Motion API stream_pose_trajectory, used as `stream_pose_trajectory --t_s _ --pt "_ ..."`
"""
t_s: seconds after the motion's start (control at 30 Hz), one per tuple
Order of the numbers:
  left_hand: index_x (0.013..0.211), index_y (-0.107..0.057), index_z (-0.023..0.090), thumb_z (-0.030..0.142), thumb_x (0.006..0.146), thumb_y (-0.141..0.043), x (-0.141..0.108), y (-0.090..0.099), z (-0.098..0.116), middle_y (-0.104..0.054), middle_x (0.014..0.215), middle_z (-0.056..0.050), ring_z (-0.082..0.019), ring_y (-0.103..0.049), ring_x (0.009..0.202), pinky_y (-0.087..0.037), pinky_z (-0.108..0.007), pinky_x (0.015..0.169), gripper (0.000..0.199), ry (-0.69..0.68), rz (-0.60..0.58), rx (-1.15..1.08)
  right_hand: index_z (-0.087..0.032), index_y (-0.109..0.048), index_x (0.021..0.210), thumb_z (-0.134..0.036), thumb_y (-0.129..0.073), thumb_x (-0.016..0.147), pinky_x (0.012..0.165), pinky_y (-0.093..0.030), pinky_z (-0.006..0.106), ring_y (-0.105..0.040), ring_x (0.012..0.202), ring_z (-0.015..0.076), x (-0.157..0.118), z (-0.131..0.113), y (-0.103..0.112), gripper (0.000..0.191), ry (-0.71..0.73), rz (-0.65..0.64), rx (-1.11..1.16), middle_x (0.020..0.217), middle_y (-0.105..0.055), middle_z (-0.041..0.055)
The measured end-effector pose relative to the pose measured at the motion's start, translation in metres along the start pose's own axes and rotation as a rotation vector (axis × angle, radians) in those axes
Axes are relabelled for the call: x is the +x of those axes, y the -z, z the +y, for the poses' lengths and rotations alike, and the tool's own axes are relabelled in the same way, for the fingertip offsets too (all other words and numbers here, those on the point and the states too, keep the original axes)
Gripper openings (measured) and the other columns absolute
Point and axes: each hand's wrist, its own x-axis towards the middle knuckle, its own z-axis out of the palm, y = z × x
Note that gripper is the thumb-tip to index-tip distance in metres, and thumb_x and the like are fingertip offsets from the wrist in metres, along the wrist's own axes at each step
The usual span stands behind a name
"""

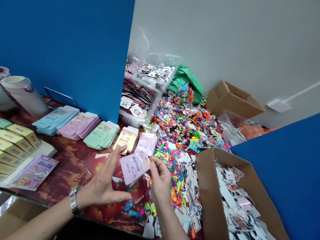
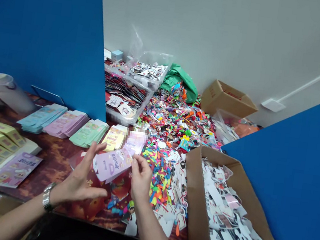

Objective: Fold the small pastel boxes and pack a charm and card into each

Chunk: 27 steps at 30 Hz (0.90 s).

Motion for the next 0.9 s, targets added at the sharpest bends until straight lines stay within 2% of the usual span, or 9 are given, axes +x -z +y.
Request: stream_pose_trajectory --t_s 0.1,0.2,0.33,0.43,0.5,0.6,0.7,0.8,0.9 --pt "0.151 0.02 0.027 0.053 0.075 -0.074 -0.006 -0.013 -0.001 -0.027 0.154 -0.024 -0.038 -0.038 0.139 -0.04 -0.061 0.105 0.124 0.081 0.102 -0.243 -0.017 -0.068 0.102 -0.038 -0.063 0.087 0.081 -0.057 0.034 -0.069 0.09 0.0206 -0.007 0.005 -0.013 0.026 -0.056 -0.031 0.099 0.1 -0.073 0.0074" --pt "0.152 0.009 0.03 0.042 0.077 -0.074 -0.007 -0.025 0.0 -0.041 0.147 -0.02 -0.032 -0.054 0.126 -0.048 -0.054 0.1 0.113 0.252 0.203 -0.368 -0.017 -0.066 0.104 -0.036 -0.056 0.092 0.075 -0.057 0.032 -0.069 0.085 0.0196 -0.017 0.011 -0.021 0.025 -0.04 -0.174 0.019 0.097 -0.073 0.0072" --pt "0.148 -0.024 0.022 0.037 0.077 -0.073 -0.005 -0.018 -0.006 -0.053 0.136 -0.015 -0.029 -0.056 0.123 -0.047 -0.047 0.103 0.087 0.385 0.149 -0.363 -0.02 -0.064 0.119 -0.033 -0.06 0.09 0.09 -0.053 0.04 -0.064 0.103 0.0247 -0.016 0.026 -0.007 0.033 0.252 -0.343 -0.549 0.111 -0.068 0.0111" --pt "0.144 -0.03 0.019 0.04 0.075 -0.074 -0.007 -0.009 -0.014 -0.054 0.135 -0.016 -0.031 -0.054 0.125 -0.043 -0.049 0.107 0.084 0.453 0.141 -0.303 -0.019 -0.065 0.12 -0.038 -0.077 0.076 0.084 -0.054 0.045 -0.06 0.103 0.0316 -0.01 0.04 0.003 0.049 0.371 -0.369 -1.038 0.112 -0.065 0.0147" --pt "0.145 -0.03 0.019 0.042 0.075 -0.073 -0.01 -0.007 -0.018 -0.051 0.138 -0.017 -0.033 -0.051 0.128 -0.042 -0.051 0.107 0.085 0.486 0.126 -0.296 -0.018 -0.066 0.118 -0.041 -0.081 0.072 0.078 -0.056 0.045 -0.06 0.098 0.0325 -0.009 0.048 0.005 0.054 0.377 -0.379 -1.196 0.109 -0.065 0.0149" --pt "0.147 -0.028 0.021 0.043 0.076 -0.073 -0.017 -0.012 -0.024 -0.047 0.143 -0.017 -0.033 -0.047 0.132 -0.042 -0.05 0.108 0.087 0.508 0.1 -0.293 -0.017 -0.065 0.118 -0.036 -0.077 0.077 0.08 -0.055 0.044 -0.06 0.099 0.0317 -0.01 0.054 0.007 0.046 0.426 -0.329 -1.24 0.112 -0.065 0.0145" --pt "0.147 -0.027 0.023 0.044 0.078 -0.072 -0.022 -0.017 -0.031 -0.042 0.147 -0.016 -0.033 -0.044 0.135 -0.038 -0.05 0.111 0.085 0.492 0.085 -0.265 -0.019 -0.068 0.105 -0.02 -0.058 0.091 0.077 -0.054 0.036 -0.063 0.091 0.0248 -0.007 0.049 0.015 0.017 0.441 -0.311 -1.149 0.098 -0.069 0.0091" --pt "0.145 -0.028 0.023 0.043 0.079 -0.071 -0.023 -0.019 -0.038 -0.043 0.146 -0.016 -0.032 -0.047 0.133 -0.04 -0.05 0.109 0.082 0.469 0.059 -0.245 -0.022 -0.068 0.101 -0.016 -0.048 0.095 0.076 -0.052 0.029 -0.065 0.086 0.0188 -0.003 0.035 0.026 0.022 0.409 -0.333 -1.015 0.091 -0.068 0.0046" --pt "0.143 -0.031 0.023 0.043 0.079 -0.071 -0.021 -0.019 -0.039 -0.047 0.141 -0.016 -0.031 -0.053 0.127 -0.044 -0.049 0.106 0.079 0.463 0.054 -0.235 -0.023 -0.063 0.119 -0.032 -0.062 0.09 0.074 -0.052 0.031 -0.065 0.088 0.0216 -0.002 0.027 0.027 0.03 0.375 -0.376 -1.12 0.1 -0.066 0.0073"
